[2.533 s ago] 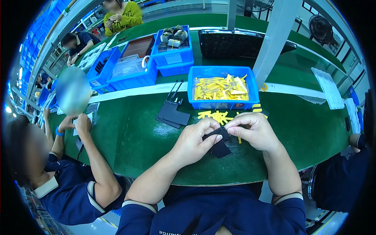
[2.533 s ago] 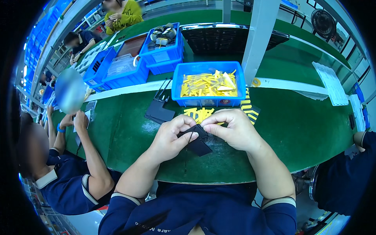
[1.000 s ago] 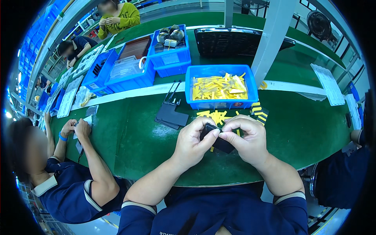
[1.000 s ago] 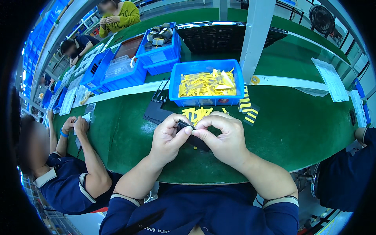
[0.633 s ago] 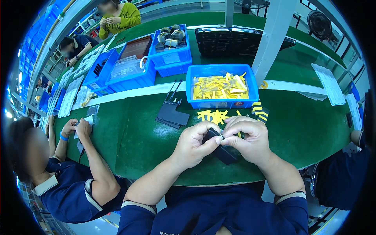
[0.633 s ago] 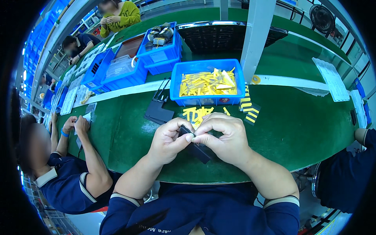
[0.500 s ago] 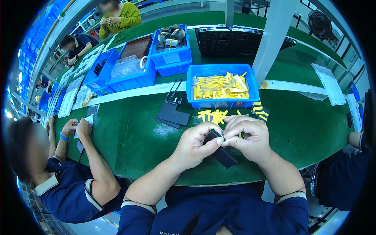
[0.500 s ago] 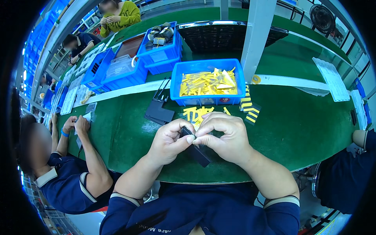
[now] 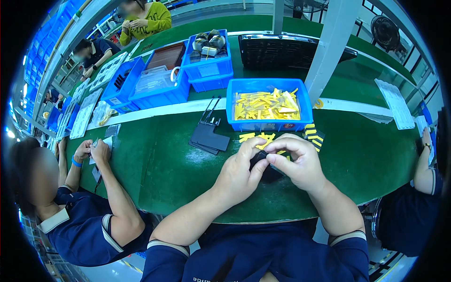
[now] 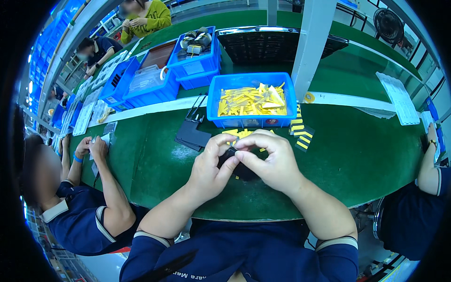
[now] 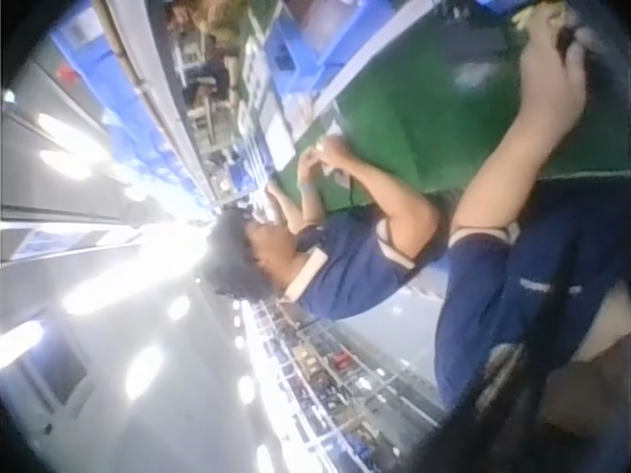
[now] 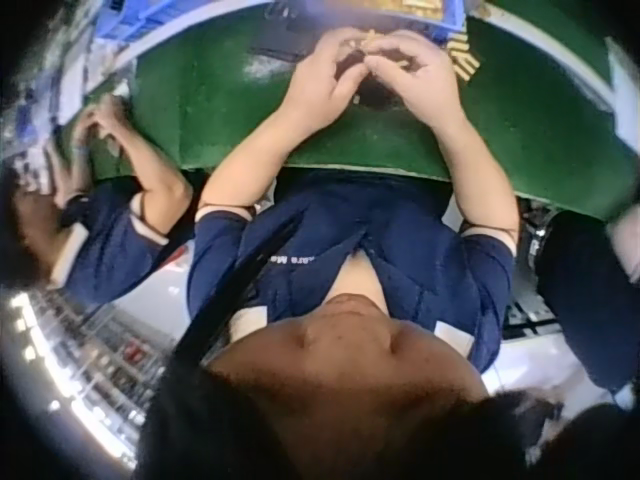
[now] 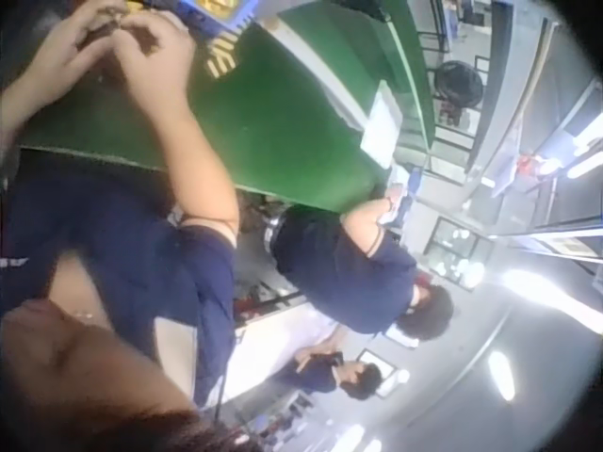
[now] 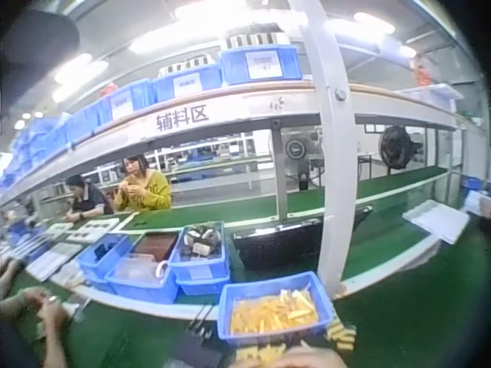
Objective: The person sits at a green workbench in a factory setting and repeatedly picks up small black rectangular components and yellow plastic strips. They attach the yellow strips to the black components by hand, then place the finished units into a blue bin. The process is repetitive and involves fine motor manipulation of small parts.
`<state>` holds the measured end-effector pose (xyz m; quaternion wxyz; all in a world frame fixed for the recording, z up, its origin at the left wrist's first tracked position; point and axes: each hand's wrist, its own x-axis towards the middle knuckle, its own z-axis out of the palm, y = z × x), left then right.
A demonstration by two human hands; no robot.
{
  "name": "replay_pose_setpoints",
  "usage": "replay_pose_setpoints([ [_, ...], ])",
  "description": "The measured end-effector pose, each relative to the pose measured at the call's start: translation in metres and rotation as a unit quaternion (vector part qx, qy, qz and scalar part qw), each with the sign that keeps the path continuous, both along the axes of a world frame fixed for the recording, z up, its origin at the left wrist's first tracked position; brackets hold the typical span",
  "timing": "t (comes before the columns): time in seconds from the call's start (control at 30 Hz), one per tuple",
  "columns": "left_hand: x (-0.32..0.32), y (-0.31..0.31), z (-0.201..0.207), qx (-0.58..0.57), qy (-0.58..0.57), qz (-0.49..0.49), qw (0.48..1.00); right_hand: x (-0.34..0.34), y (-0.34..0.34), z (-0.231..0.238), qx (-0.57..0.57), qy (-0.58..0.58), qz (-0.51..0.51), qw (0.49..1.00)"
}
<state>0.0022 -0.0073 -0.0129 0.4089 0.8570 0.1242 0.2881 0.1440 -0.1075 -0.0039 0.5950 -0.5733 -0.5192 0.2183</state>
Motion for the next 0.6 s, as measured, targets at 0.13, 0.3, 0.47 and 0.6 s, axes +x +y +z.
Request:
replay_pose_setpoints([
  [0.13,0.004,-0.002,-0.004,0.068,-0.018,0.011,0.997,-0.006,-0.001,0.001,-0.014,-0.040,-0.035,0.999],
  [0.3,0.006,0.004,-0.007,0.136,-0.064,0.057,0.987,-0.003,0.002,-0.006,-0.008,-0.033,-0.078,0.996],
  [0.47,0.006,0.004,-0.008,0.160,-0.031,0.093,0.982,-0.003,0.008,-0.024,-0.037,0.100,-0.044,0.993],
  [0.6,0.008,0.003,-0.011,0.154,-0.041,0.100,0.982,-0.006,0.010,-0.031,-0.024,0.213,-0.009,0.977],
])
